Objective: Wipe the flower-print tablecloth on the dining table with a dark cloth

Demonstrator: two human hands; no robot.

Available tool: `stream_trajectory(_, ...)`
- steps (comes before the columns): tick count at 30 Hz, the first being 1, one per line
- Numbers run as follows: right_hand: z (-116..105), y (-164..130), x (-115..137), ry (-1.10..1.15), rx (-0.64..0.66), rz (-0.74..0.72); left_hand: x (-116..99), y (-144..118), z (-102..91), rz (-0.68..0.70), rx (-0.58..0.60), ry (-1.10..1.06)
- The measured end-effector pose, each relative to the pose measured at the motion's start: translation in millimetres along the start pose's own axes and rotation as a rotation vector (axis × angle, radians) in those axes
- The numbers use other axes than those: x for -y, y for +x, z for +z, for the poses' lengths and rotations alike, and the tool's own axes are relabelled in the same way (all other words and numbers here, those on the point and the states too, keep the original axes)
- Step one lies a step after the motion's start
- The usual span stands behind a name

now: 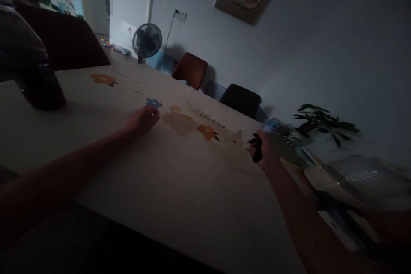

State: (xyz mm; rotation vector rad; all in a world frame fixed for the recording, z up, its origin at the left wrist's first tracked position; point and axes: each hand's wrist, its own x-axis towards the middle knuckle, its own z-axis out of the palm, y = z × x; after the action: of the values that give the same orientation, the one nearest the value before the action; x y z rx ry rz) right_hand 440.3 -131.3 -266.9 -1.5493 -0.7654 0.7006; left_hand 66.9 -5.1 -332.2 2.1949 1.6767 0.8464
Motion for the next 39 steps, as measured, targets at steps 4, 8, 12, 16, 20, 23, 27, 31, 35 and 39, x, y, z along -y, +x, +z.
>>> stream_trajectory(4,9,-3,17,0.098,0.105,0.053,3,1,-1.6,-0.025,0.003,0.008)
stream_trajectory(8,30,-5,30,0.251,0.243,0.029,5,3,-1.8,-0.052,-0.002,-0.023)
stream_trajectory(12,62,-2,34,0.25,0.233,0.002,2,1,-3.6,-0.095,0.04,-0.199)
stream_trajectory(16,124,-18,14,0.19,0.272,0.024,-11,-15,-7.2,-0.035,0.325,-0.589)
stream_trajectory(20,203,-49,-14,0.146,0.252,-0.057,-29,-33,-3.9,0.032,0.712,-0.86)
stream_trajectory(23,240,-66,-23,0.094,0.244,-0.153,-34,-37,-1.1,-0.011,0.693,-0.836)
stream_trajectory(27,239,-74,-22,-0.017,0.371,-0.228,-28,-35,-1.8,-0.119,0.536,-0.953)
stream_trajectory(31,223,-75,-25,-0.138,0.494,-0.239,-24,-36,7.9,-0.054,0.456,-0.955)
stream_trajectory(35,221,-75,-29,-0.12,0.443,-0.188,-23,-35,19.9,0.053,0.317,-0.722)
stream_trajectory(39,216,-76,-21,-0.06,0.571,-0.086,-26,-35,11.4,0.115,0.321,-0.344)
